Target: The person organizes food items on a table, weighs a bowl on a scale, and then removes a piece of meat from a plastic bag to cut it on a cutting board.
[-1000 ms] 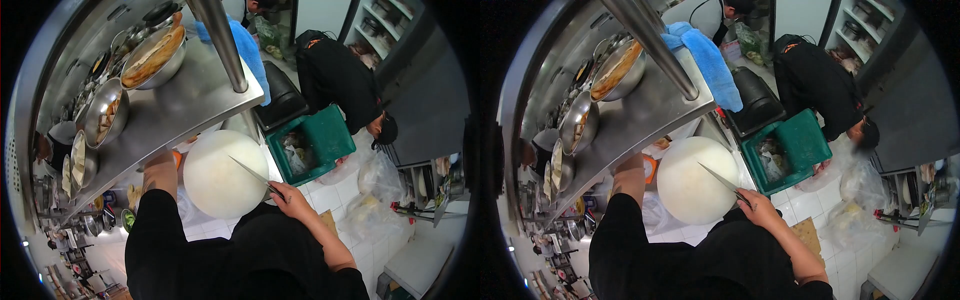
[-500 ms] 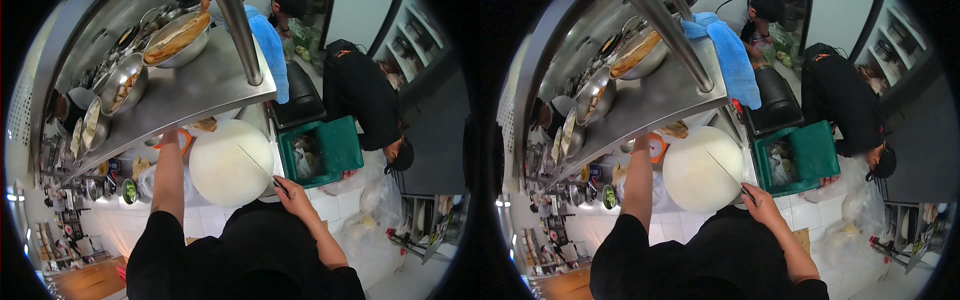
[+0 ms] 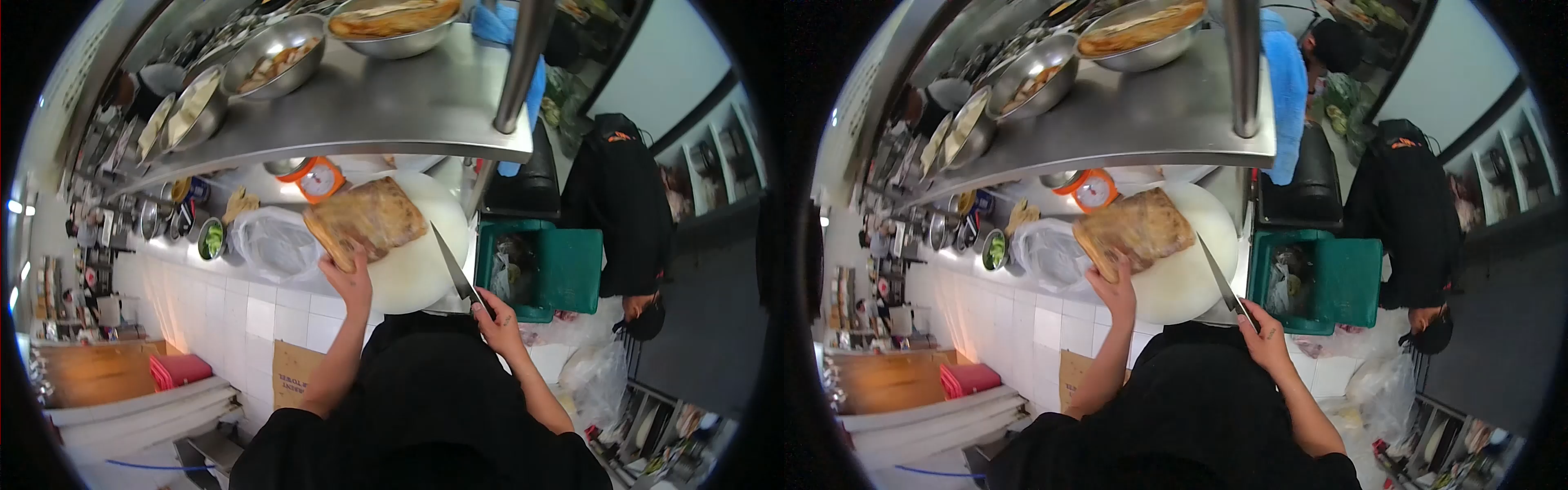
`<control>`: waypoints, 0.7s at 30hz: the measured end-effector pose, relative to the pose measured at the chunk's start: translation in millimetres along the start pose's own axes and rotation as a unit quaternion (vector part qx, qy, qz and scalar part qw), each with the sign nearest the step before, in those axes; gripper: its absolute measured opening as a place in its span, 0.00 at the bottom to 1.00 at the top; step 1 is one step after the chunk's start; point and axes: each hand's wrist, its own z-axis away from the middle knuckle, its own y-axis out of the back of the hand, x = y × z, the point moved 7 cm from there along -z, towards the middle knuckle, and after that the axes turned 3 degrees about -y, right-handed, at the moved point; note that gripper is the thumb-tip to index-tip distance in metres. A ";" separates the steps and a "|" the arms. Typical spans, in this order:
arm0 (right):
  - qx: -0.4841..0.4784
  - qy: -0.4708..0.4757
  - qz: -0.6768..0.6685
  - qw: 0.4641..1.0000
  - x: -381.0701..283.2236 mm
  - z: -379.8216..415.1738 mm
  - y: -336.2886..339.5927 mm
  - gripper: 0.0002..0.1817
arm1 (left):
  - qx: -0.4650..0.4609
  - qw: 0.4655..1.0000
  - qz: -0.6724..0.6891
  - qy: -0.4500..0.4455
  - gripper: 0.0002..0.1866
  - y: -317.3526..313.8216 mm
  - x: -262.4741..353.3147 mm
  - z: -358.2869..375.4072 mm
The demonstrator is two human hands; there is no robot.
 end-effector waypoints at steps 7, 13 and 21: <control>-0.028 -0.047 -0.023 0.998 -8.3 3.9 -3.9 0.21 | -0.179 0.896 0.240 0.328 0.27 40.8 -67.5 52.6; 0.064 -0.075 -0.126 0.987 -15.8 11.9 -11.1 0.22 | -0.182 0.853 0.265 0.412 0.26 33.7 -103.6 -24.1; 0.065 -0.102 -0.112 0.986 -33.6 13.1 -55.7 0.20 | -0.264 0.816 0.361 0.366 0.25 -41.8 -72.4 -97.4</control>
